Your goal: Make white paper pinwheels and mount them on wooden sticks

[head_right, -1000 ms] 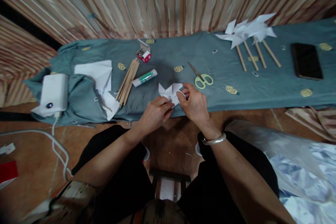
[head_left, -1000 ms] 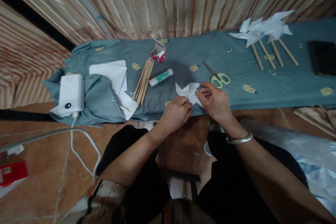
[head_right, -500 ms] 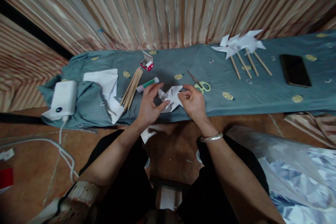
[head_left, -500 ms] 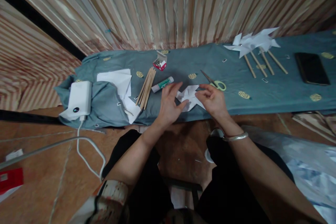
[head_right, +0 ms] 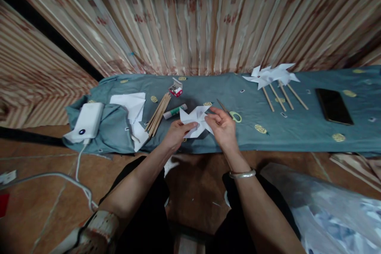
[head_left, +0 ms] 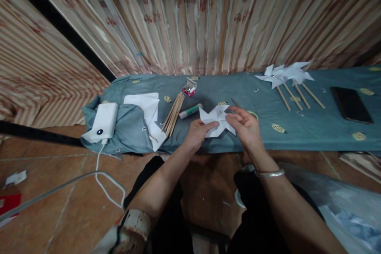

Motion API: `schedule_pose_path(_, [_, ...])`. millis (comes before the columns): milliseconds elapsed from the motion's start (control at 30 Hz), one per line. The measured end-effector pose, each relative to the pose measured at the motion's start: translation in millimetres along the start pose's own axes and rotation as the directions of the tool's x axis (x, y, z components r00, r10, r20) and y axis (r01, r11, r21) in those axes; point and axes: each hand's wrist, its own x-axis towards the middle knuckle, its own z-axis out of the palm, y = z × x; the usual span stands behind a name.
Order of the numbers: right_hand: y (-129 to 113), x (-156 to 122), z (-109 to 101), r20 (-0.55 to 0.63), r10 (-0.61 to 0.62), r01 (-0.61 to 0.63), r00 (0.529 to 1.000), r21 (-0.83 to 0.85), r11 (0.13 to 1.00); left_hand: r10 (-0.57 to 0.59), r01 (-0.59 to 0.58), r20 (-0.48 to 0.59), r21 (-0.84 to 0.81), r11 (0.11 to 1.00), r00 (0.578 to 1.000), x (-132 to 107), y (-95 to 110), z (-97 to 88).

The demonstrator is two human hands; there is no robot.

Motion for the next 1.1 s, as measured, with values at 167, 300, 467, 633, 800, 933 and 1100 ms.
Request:
schedule_pose_path(167, [-2,-4,1,0.044,-0.022,0.021,0.999,0.013,1.0,0.019,-0.019,-0.06,0.005,1.0,0.998,1,-2,-1.1])
schedule_pose_path(300, [-3,-8,1,0.065,-0.023,0.023,0.998,-0.007,1.0,0.017,-0.016,-0.074,0.008,1.0,0.997,1,-2,-1.7])
schedule_pose_path(467, [-3,-7,-2,0.015,-0.095,0.096,0.995,-0.066,0.993,0.054,-0.053,-0.109,0.019,0.998,0.993,2,2,-3.5])
schedule_pose_path(633, [-6,5,-4,-0.075,-0.152,0.145,0.986,-0.087,0.986,0.146,-0.151,-0.161,-0.018,0.988,0.976,8,18,-11.2])
schedule_pose_path(800, [0,19,13,-0.072,-0.211,0.201,0.975,-0.125,0.972,0.293,-0.331,-0.288,-0.092,0.939,0.912,18,56,-31.7])
schedule_pose_path(933, [2,34,43,0.01,-0.296,0.282,0.955,-0.327,0.902,0.382,-0.464,-0.394,-0.136,0.875,0.836,22,83,-49.3])
schedule_pose_path(1100, [-9,72,95,0.213,-0.461,0.484,0.861,-0.622,0.616,0.373,-0.473,-0.444,-0.136,0.871,0.815,20,96,-62.7])
